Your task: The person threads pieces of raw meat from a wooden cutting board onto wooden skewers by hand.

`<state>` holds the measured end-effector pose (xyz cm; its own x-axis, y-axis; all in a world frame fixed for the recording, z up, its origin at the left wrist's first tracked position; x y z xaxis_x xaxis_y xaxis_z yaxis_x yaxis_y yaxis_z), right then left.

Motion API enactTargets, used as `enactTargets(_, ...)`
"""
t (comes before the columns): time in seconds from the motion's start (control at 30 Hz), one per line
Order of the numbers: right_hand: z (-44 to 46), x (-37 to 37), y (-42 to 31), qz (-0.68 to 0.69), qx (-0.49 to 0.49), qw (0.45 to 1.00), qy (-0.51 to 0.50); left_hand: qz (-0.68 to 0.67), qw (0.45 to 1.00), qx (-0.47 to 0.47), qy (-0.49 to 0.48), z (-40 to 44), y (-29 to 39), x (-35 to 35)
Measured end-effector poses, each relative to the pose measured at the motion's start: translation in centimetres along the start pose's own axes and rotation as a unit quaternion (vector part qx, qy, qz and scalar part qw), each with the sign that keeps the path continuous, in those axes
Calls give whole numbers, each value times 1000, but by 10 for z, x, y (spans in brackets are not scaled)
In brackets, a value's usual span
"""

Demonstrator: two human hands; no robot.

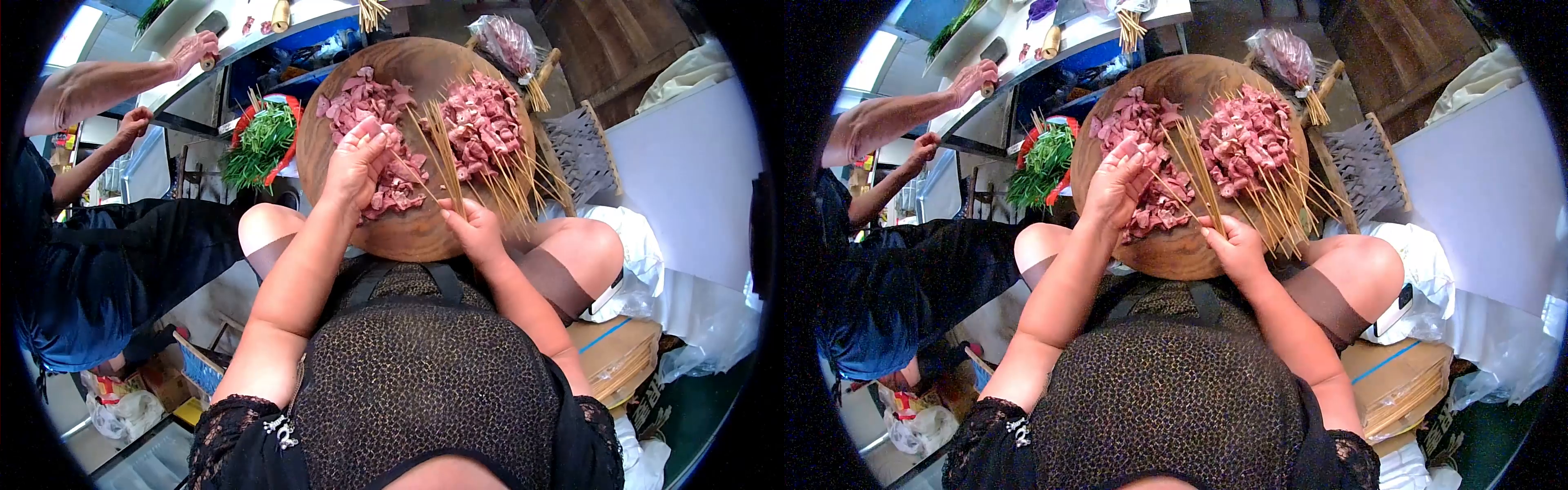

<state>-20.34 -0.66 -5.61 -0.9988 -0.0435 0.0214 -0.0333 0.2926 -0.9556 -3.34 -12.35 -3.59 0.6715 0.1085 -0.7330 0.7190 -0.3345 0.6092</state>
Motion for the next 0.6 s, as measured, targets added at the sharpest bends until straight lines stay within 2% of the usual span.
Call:
enactTargets(0.07,2,2,0,-7,-1,1000,-2,7,1000,4,-5,3,2,-3)
enactTargets(0.17,1,4,4,-2,-5,1000,-1,89,990,109,-33,-4,-5,-17)
enactTargets(0.27,0,6,5,-1,-7,1000,-1,66,990,120,-32,-3,-3,-19)
enactTargets(0.4,0,5,2,10,-12,1000,12,27,997,69,-19,-2,1,-18)
enactTargets(0.5,1,4,5,21,-12,1000,18,-1,997,71,-11,0,-7,-13)
enactTargets(0.6,1,2,12,34,-18,999,17,24,999,43,3,-3,-8,-11)
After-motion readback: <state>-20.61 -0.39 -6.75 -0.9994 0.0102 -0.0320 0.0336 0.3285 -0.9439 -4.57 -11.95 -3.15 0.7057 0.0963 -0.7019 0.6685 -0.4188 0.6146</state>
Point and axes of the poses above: each hand's wrist, its own z-axis towards the middle knuckle, its own x-axis out of the back of the hand, y = z × x, the point moved 10 cm from there along z, towards the middle knuckle, and after that the axes turned 9 degrees about -z, right-handed, at the moved point
